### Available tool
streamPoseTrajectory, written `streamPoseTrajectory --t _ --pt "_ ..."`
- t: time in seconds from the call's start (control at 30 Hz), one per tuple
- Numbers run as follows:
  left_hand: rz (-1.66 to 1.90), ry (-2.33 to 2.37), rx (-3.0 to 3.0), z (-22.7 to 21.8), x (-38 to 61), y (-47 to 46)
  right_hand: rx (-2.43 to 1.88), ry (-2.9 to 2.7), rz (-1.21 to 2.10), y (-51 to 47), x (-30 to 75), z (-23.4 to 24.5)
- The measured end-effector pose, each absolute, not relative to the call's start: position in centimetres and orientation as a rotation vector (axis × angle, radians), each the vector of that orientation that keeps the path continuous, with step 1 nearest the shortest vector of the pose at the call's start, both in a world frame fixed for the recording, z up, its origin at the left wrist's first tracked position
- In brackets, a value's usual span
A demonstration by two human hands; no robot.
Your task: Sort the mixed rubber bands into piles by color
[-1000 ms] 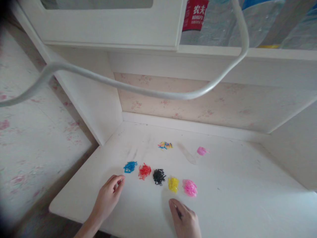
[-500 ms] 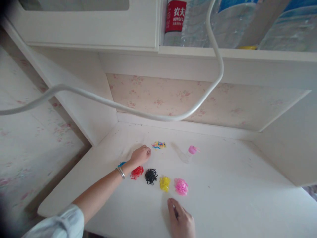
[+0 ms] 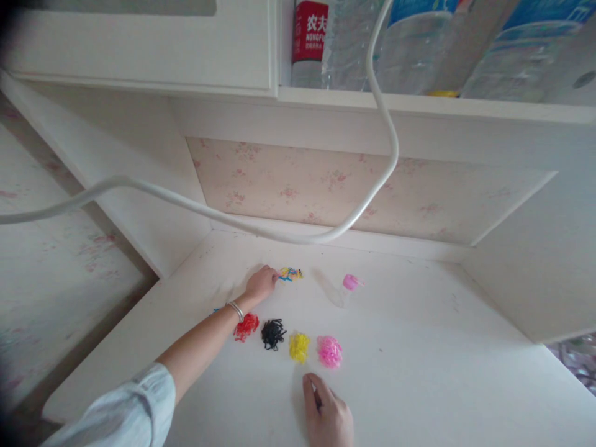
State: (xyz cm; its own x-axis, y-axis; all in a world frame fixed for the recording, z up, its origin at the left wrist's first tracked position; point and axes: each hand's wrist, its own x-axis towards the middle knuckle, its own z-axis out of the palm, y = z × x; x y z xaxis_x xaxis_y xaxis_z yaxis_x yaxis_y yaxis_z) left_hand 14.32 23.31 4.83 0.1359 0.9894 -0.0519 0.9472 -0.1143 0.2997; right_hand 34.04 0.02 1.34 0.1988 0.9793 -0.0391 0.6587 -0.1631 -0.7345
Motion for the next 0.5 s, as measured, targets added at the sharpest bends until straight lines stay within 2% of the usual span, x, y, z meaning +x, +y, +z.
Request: streamPoseTrajectory --t 0.27,0.5 --pt "0.411 1.900 2.176 6.5 11.5 21.3 -1.905 -1.548 0.727 -0.1 34.1 1.4" --pt "0.625 2.008 2.143 8.7 5.3 14.8 -1.882 -1.551 0.734 -0.4 34.2 1.2"
